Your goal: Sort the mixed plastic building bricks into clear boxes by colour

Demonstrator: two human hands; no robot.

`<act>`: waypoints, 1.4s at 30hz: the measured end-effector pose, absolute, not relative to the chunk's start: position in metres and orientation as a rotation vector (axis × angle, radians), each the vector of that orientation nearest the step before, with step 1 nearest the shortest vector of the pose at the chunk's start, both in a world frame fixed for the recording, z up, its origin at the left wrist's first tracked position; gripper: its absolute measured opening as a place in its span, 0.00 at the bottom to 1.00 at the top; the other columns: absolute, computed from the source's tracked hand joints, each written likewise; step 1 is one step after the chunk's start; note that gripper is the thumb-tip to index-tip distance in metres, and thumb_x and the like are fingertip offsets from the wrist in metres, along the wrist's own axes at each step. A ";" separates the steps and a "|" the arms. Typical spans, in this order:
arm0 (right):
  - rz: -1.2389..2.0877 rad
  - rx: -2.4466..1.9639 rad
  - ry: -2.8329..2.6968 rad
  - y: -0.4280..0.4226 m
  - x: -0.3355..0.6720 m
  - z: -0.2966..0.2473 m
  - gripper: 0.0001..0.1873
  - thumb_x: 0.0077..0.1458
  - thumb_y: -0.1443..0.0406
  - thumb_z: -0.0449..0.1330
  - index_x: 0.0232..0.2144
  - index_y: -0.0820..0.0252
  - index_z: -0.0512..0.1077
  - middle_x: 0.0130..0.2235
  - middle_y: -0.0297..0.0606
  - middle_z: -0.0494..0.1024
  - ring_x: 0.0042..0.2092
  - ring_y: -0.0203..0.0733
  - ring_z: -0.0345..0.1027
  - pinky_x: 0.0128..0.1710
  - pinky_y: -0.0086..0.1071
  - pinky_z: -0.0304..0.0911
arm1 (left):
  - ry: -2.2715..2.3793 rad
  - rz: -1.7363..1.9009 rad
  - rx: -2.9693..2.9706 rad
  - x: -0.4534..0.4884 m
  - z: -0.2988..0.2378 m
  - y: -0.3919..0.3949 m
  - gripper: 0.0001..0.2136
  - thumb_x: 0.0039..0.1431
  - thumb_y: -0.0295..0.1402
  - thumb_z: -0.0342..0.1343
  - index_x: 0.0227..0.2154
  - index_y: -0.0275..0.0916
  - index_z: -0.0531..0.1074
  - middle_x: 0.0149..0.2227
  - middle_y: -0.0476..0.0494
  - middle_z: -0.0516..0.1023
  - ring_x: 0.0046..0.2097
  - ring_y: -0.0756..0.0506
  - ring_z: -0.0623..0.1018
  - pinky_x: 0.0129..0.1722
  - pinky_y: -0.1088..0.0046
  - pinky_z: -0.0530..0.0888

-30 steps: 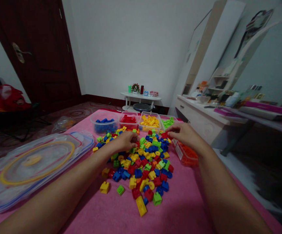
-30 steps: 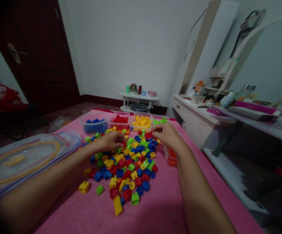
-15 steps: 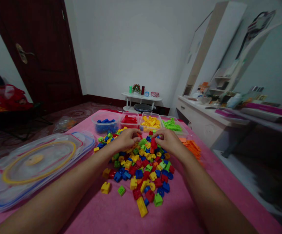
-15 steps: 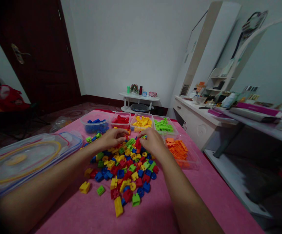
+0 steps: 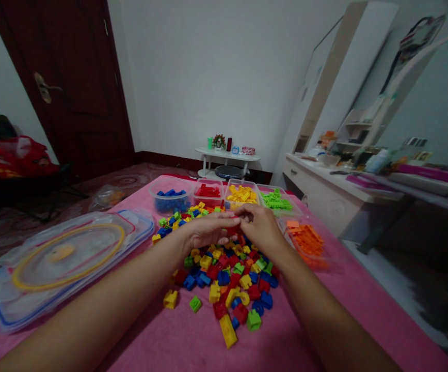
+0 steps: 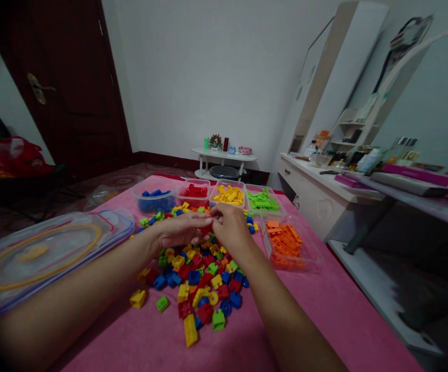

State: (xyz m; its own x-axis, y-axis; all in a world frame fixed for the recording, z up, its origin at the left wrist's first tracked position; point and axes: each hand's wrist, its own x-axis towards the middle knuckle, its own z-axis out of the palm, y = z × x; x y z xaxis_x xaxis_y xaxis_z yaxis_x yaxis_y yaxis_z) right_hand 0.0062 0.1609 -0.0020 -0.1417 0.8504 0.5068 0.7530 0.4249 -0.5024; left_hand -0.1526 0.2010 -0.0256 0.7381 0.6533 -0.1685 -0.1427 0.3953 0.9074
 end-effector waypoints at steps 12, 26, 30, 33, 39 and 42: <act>0.132 -1.435 -1.662 0.170 0.044 0.015 0.12 0.47 0.67 0.56 0.35 0.61 0.75 0.33 0.36 0.79 0.27 0.35 0.69 0.30 0.29 0.63 | 1.152 1.022 1.392 -0.143 0.003 0.294 0.06 0.54 0.30 0.59 0.30 0.32 0.69 0.24 0.47 0.72 0.24 0.54 0.72 0.30 0.76 0.74; 0.119 -1.826 -2.247 0.167 0.028 -0.017 0.17 0.45 0.67 0.58 0.40 0.52 0.77 0.40 0.36 0.79 0.40 0.42 0.71 0.36 0.30 0.60 | 1.355 0.983 2.375 -0.149 -0.023 0.320 0.15 0.51 0.33 0.55 0.41 0.34 0.77 0.42 0.41 0.79 0.44 0.44 0.77 0.45 0.72 0.70; 0.067 -1.923 -2.300 0.165 0.019 -0.023 0.16 0.49 0.61 0.58 0.42 0.51 0.76 0.39 0.38 0.79 0.40 0.44 0.71 0.35 0.31 0.60 | 1.200 0.791 2.428 -0.153 -0.027 0.279 0.12 0.52 0.33 0.53 0.35 0.34 0.78 0.30 0.44 0.80 0.31 0.48 0.76 0.30 0.77 0.68; 0.028 -1.937 -2.318 0.165 0.015 -0.025 0.16 0.48 0.64 0.57 0.41 0.50 0.76 0.40 0.38 0.78 0.41 0.44 0.71 0.35 0.31 0.59 | 1.133 0.584 2.484 -0.161 -0.027 0.256 0.11 0.50 0.32 0.54 0.33 0.35 0.79 0.27 0.45 0.80 0.28 0.49 0.75 0.26 0.78 0.65; 0.031 -1.931 -2.295 0.166 0.012 -0.029 0.18 0.43 0.72 0.55 0.37 0.53 0.74 0.37 0.37 0.78 0.39 0.43 0.71 0.32 0.30 0.56 | 1.076 0.277 2.496 -0.176 -0.030 0.243 0.15 0.44 0.30 0.57 0.38 0.38 0.78 0.30 0.46 0.80 0.28 0.49 0.75 0.25 0.79 0.63; 0.052 -1.911 -2.249 0.168 0.018 -0.025 0.17 0.44 0.71 0.55 0.37 0.53 0.75 0.38 0.37 0.78 0.39 0.42 0.70 0.33 0.30 0.56 | 1.060 0.283 2.521 -0.177 -0.033 0.241 0.14 0.44 0.30 0.56 0.36 0.38 0.79 0.30 0.47 0.80 0.28 0.49 0.74 0.25 0.80 0.63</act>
State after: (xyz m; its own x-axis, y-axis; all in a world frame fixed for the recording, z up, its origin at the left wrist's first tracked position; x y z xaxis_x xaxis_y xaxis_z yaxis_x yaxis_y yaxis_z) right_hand 0.0180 0.1679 -0.0250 -0.1514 0.9810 0.1215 0.9743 0.1689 -0.1488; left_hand -0.1770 0.2415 -0.0328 0.6938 0.7193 0.0346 0.6405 -0.6383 0.4270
